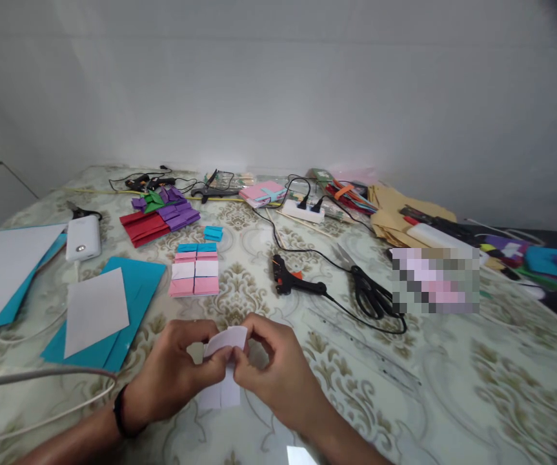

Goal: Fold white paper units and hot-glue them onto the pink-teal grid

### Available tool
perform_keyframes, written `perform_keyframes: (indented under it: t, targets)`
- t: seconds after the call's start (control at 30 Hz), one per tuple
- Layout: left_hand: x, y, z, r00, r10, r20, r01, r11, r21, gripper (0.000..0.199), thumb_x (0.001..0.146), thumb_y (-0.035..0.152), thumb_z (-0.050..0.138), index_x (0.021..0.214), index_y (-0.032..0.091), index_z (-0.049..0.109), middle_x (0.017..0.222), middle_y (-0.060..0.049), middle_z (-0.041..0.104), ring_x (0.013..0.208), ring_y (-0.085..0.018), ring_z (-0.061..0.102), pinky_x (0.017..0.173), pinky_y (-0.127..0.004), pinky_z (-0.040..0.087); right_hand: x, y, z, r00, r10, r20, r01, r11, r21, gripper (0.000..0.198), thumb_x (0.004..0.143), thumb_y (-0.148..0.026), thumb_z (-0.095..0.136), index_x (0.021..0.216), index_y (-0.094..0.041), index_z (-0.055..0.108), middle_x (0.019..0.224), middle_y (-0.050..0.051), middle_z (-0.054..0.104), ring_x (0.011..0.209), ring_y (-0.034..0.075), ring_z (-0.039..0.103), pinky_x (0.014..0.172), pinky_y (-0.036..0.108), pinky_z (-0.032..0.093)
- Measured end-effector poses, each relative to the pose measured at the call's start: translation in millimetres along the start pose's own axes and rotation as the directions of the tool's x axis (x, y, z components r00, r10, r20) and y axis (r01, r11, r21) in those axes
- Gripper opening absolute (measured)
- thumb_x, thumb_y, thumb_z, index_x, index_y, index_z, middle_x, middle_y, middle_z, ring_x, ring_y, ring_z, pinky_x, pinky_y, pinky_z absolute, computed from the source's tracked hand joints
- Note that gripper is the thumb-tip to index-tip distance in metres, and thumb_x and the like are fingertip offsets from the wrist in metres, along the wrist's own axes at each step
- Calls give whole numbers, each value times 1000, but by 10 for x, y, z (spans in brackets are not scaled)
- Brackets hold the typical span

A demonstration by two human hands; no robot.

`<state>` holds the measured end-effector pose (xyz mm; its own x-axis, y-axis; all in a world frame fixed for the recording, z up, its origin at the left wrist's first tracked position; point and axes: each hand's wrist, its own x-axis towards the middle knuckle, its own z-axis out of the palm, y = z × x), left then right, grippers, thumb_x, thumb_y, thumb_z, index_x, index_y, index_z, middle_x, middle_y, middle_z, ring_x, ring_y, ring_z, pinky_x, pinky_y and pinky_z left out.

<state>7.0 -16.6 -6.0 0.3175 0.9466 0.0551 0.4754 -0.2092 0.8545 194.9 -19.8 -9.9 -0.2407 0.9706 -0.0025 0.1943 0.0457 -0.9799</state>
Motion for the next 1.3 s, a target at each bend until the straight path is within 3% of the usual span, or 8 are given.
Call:
perform_keyframes:
  t: [0.17,0.33,0.47,0.67,0.77,0.9,1.17,1.3]
  targets:
    - [-7,16,0,999,-51,-2,50,991,-124,33,87,34,64,61,18,51,58,4,43,57,-11,39,51,-22,32,13,-18,-33,999,20,26,-24,990,141,9,72,-20,61,67,-21,52,66,-4,54,66,14,48,62,27,38]
    - [23,13,-43,990,-97,106,117,973,-201,30,92,39,63,70,17,61,64,2,53,59,-13,46,53,-23,37,23,-3,-84,999,19,30,-24,985,173,7,74,-20,61,70,-21,55,68,-4,56,67,14,50,63,26,40]
    - [44,9,-56,992,-1,127,5,999,-33,31,94,30,65,66,17,63,60,4,53,58,-11,45,54,-22,35,26,-19,-120,997,-79,-9,79,994,80,4,78,-18,62,75,-21,63,72,-3,59,71,15,56,68,27,43]
    - [14,19,-48,992,112,57,-115,992,58,14,96,26,69,92,20,81,83,0,82,73,-15,73,71,-22,52,30,-41,-151,958,-287,-7,287,957,-33,9,82,-12,63,78,-21,65,77,-2,63,73,14,60,70,26,45]
    - [-11,16,-73,983,181,7,-181,981,65,12,96,27,72,105,25,80,96,0,85,86,-16,78,81,-23,56,23,-29,-149,950,-313,-2,312,947,-76,12,81,-10,63,75,-21,62,76,-2,63,71,14,60,67,25,44]
    - [-14,3,-90,964,265,-20,-262,960,97,7,97,22,71,99,27,77,91,4,83,81,-12,77,78,-21,54,10,-6,-131,949,-314,16,314,942,-116,12,81,-10,63,75,-20,61,76,-2,63,70,13,60,66,25,44]
    - [-4,96,-153,982,137,130,-149,985,85,12,96,20,70,90,24,80,85,4,83,73,-12,75,71,-20,51,-3,-41,-150,959,-266,94,279,944,-177,20,73,-5,63,69,-21,52,70,-5,56,66,12,54,63,24,39]
    - [45,102,-186,995,-20,97,26,998,-61,19,95,34,72,85,22,82,82,-1,83,75,-16,75,68,-22,53,40,-83,-273,982,-140,126,153,983,-101,9,81,-13,68,82,-21,66,82,-2,67,79,15,64,74,26,46]
